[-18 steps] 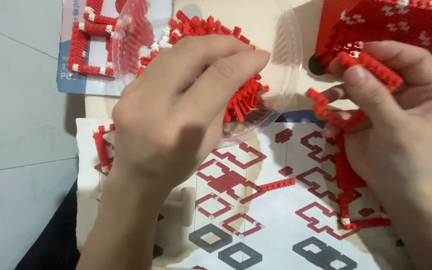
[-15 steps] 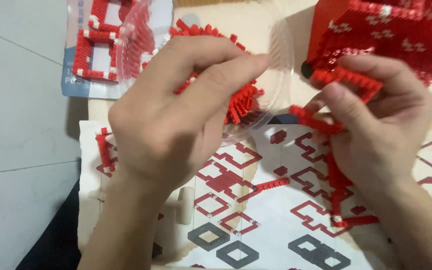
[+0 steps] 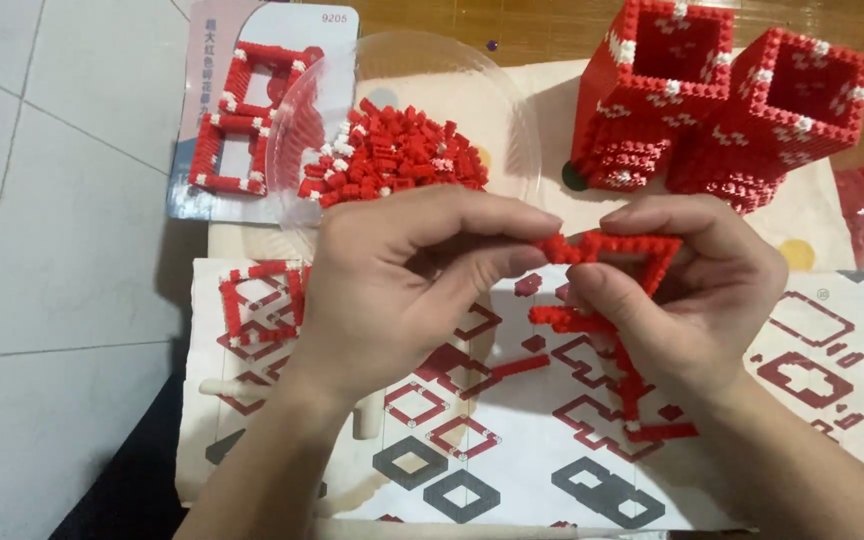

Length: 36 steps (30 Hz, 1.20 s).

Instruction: The person assembles red and white plastic bricks into small structures by hand, following a printed instruction sheet. They pick individual bricks from a clear bowl and attach them to partially built frames, occasionally placing completed sections on the table.

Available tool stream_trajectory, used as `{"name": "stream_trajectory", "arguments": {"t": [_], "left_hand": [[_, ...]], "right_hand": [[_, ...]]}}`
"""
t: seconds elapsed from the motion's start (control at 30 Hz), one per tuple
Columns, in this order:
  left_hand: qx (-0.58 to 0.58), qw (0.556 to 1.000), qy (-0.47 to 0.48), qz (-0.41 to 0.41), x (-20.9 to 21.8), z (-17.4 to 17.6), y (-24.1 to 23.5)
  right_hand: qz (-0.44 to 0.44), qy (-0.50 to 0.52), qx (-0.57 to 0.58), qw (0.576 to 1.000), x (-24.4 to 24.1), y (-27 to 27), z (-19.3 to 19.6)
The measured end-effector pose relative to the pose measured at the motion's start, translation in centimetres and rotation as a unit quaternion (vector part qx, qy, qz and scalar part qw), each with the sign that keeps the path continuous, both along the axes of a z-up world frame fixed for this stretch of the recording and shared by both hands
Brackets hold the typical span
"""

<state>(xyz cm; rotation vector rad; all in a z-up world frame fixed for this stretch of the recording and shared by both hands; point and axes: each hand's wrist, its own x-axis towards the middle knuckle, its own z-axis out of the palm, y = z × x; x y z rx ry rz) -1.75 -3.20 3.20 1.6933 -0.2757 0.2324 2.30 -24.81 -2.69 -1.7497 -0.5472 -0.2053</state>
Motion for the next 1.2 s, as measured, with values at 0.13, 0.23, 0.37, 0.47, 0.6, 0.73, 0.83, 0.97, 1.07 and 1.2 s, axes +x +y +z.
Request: {"name": "stream_trajectory", "arguments": {"t": [0.13, 0.23, 0.37, 0.47, 0.6, 0.73, 0.83, 0.97, 1.07, 1.2], "left_hand": [[-0.035, 0.998, 0.033, -0.026, 0.0, 0.1, 0.2], [-0.051, 0.997, 0.046, -0.044, 0.0, 0.1, 0.1], [-0.052, 0.997, 0.042, -0.048, -0.1, 0.2, 0.0], [-0.048, 0.997, 0.043, -0.029, -0.3, 0.3, -0.4], [-0.047, 0.998, 0.052, -0.008, -0.2, 0.4, -0.7], [-0.057, 0.997, 0.043, -0.028, -0.2, 0.4, -0.4], [-0.048, 0.997, 0.054, -0.019, -0.3, 0.4, -0.4], [-0.045, 0.998, 0.039, -0.025, -0.3, 0.5, -0.3], [-0.075, 0.995, 0.052, -0.044, -0.4, 0.8, -0.3], [-0.083, 0.993, 0.065, -0.061, -0.7, 1.3, -0.2]], "right_hand": [[-0.001, -0.032, -0.028, 0.999, -0.3, 0.1, 0.7], [0.0, -0.032, -0.033, 0.999, -0.6, 0.2, 1.1], [-0.005, -0.047, -0.03, 0.998, -0.8, 0.4, 1.5], [0.001, -0.051, -0.028, 0.998, -0.8, 0.5, 1.8], [-0.002, -0.061, -0.032, 0.998, -0.8, 0.4, 1.9], [-0.009, -0.059, -0.034, 0.998, -1.0, 0.3, 1.9], [-0.005, -0.042, -0.033, 0.999, -1.2, 0.3, 1.9], [-0.005, -0.035, -0.038, 0.999, -1.3, 0.2, 2.1], [-0.009, -0.016, -0.035, 0.999, -1.5, 0.0, 2.5], [-0.011, -0.014, -0.032, 0.999, -1.6, -0.5, 2.3]]}}
